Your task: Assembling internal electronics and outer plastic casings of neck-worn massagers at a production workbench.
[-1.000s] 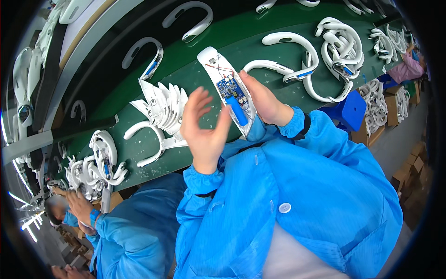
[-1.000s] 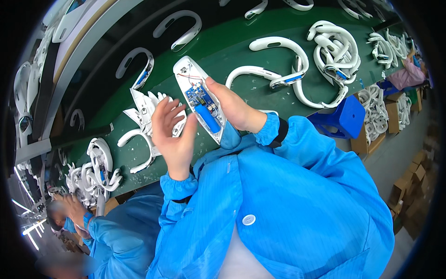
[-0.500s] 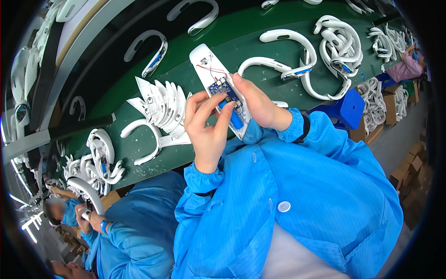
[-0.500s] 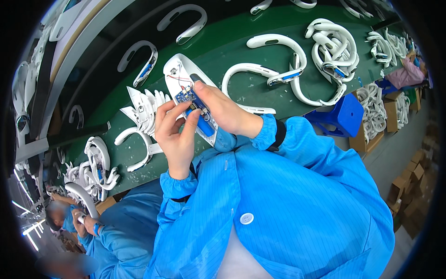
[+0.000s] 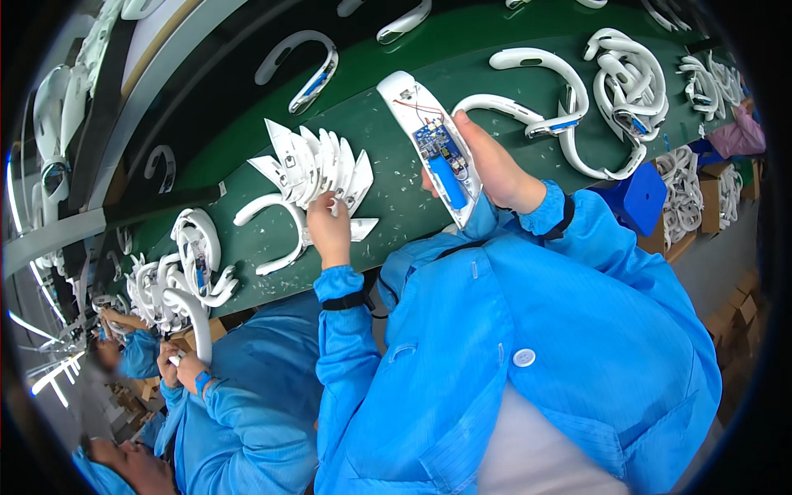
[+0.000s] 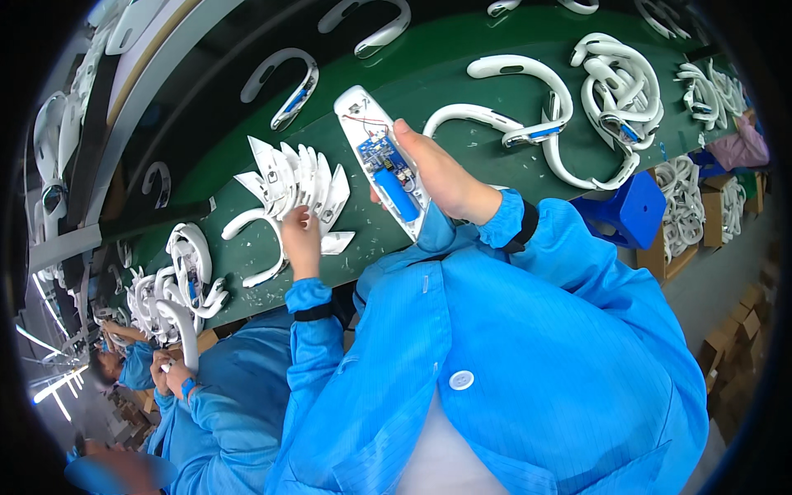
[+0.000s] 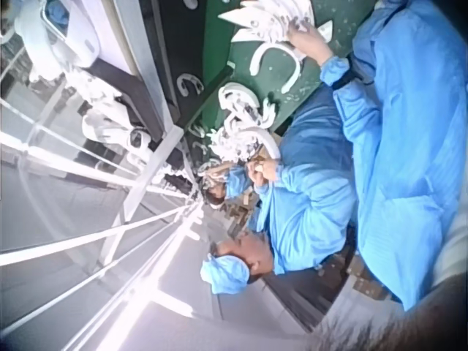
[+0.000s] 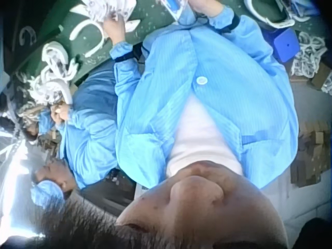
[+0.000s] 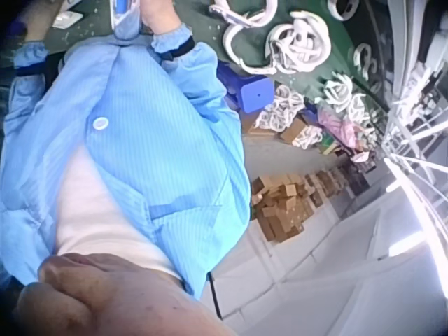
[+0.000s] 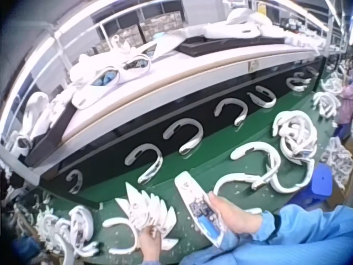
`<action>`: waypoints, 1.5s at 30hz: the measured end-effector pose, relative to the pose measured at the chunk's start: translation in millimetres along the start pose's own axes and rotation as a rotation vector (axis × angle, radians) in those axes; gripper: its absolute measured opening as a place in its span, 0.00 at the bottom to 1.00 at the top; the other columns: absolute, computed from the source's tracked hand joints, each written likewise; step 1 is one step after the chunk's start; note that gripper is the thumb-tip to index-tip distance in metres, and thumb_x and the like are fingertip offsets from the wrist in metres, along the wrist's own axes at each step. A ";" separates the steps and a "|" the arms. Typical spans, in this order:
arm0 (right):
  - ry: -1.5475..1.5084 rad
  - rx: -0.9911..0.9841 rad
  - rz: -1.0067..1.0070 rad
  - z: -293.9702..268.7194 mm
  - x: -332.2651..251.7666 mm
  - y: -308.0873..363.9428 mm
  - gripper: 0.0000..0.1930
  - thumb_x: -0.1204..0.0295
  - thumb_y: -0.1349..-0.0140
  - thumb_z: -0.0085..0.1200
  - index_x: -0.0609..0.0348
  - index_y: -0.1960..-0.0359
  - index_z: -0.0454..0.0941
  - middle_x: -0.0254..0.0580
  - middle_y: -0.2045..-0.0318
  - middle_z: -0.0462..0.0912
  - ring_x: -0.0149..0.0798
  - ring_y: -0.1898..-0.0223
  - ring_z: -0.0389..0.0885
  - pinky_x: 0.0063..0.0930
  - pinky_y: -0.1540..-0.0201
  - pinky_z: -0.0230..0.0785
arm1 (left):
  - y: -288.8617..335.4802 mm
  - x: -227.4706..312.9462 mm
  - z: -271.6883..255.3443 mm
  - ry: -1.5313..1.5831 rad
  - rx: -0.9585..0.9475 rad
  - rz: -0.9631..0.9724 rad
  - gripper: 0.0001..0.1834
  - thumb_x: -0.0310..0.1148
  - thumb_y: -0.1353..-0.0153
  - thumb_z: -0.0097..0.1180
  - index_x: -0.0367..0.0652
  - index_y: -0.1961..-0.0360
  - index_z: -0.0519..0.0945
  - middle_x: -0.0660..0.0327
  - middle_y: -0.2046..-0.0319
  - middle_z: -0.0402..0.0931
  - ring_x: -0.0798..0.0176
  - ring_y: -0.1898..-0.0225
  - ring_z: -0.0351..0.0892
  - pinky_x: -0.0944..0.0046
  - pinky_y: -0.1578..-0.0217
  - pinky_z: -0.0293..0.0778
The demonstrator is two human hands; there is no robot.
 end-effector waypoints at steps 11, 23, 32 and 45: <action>-0.060 0.054 -0.006 -18.6 6.8 -10.3 0.25 0.52 0.32 0.27 0.62 0.60 0.68 0.45 0.75 0.78 0.31 0.76 0.78 0.23 0.74 0.73 | -4.0 -33.6 39.2 -0.414 -0.055 0.219 0.16 0.33 0.56 0.59 0.43 0.62 0.79 0.59 0.65 0.75 0.56 0.58 0.72 0.50 0.54 0.61; 0.089 -0.072 0.024 -8.3 11.0 -18.1 0.22 0.62 0.40 0.51 0.63 0.49 0.64 0.38 0.66 0.73 0.27 0.67 0.75 0.20 0.66 0.69 | 29.1 122.8 -84.9 0.613 -0.439 0.681 0.18 0.36 0.50 0.50 0.40 0.91 0.64 0.60 0.92 0.59 0.56 0.87 0.61 0.59 0.70 0.60; 0.049 -0.210 0.036 26.6 19.3 19.5 0.39 0.73 0.55 0.63 0.65 0.41 0.55 0.40 0.51 0.69 0.30 0.49 0.66 0.24 0.47 0.60 | 27.5 150.7 -46.4 0.127 0.697 0.383 0.13 0.36 0.47 0.54 0.37 0.65 0.73 0.60 0.85 0.71 0.57 0.81 0.70 0.55 0.66 0.64; -0.071 -0.201 -0.231 29.0 -2.9 13.8 0.28 0.71 0.36 0.27 0.61 0.34 0.41 0.44 0.41 0.59 0.33 0.41 0.58 0.25 0.40 0.52 | 50.8 164.0 -32.3 1.104 -0.200 -0.086 0.23 0.35 0.36 0.39 0.32 0.43 0.60 0.53 0.57 0.72 0.66 0.60 0.74 0.67 0.60 0.72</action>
Point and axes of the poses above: each hand's wrist, its own y-axis away from the middle knuckle, its own z-axis out of the palm, x = y × z, the point moved 3 cm from there along -y, towards the middle knuckle
